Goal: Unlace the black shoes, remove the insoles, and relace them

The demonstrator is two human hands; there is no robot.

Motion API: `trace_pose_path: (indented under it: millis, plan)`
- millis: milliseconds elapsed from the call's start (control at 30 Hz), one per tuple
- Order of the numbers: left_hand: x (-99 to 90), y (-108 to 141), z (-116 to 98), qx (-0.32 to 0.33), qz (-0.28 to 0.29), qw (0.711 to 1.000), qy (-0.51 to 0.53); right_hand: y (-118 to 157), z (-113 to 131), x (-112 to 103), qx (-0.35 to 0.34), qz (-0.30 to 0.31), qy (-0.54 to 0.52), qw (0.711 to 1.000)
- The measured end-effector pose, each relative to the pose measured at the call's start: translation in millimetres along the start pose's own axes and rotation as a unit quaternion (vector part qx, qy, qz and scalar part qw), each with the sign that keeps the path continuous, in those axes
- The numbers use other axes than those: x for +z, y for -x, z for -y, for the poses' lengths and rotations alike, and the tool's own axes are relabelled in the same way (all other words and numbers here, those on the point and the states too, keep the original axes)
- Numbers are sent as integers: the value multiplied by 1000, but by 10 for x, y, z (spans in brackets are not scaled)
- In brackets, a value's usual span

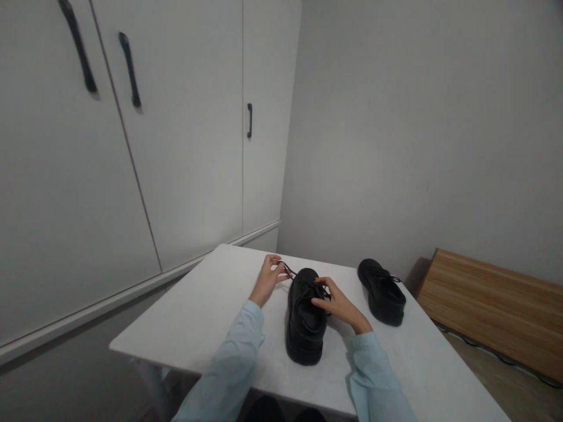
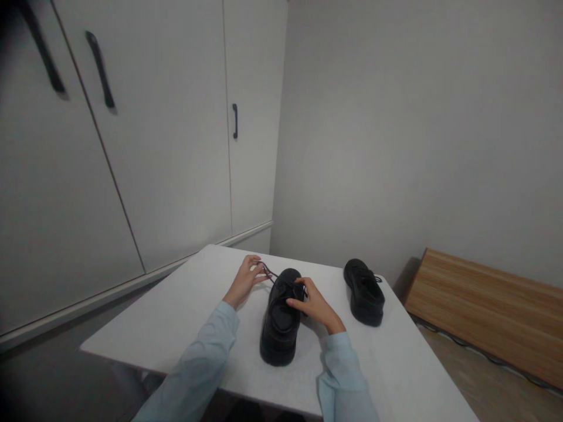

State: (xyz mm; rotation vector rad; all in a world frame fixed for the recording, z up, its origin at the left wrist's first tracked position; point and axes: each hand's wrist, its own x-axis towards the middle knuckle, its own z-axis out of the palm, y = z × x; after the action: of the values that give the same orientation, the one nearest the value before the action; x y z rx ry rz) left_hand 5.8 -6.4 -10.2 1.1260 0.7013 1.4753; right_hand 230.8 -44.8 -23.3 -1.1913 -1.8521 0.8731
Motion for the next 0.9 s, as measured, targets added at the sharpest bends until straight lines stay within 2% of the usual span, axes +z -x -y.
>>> trace_pose_path:
  millis: [167, 300, 433, 500, 700, 900]
  plan:
    - [-2, -25, 16, 16, -14, 1000, -6, 5, 1, 2, -6, -10, -6, 1000]
    - [-29, -63, 33, 48, -57, 997, -17, 10, 3, 2, -4, -12, -10, 1000]
    - [-48, -73, -15, 59, -69, 993, -81, 10, 4, 5, -4, -14, -7, 1000]
    - [-42, -60, -62, 52, -40, 990, -126, 12, 7, 4, -8, -17, -2, 1000]
    - [4, 1, -137, 45, 115, 963, -239, 20, 42, -19, -6, -7, -3, 1000]
    - [48, 22, -44, 35, 146, 932, -331, -25, 93, -46, -54, -53, -6, 997]
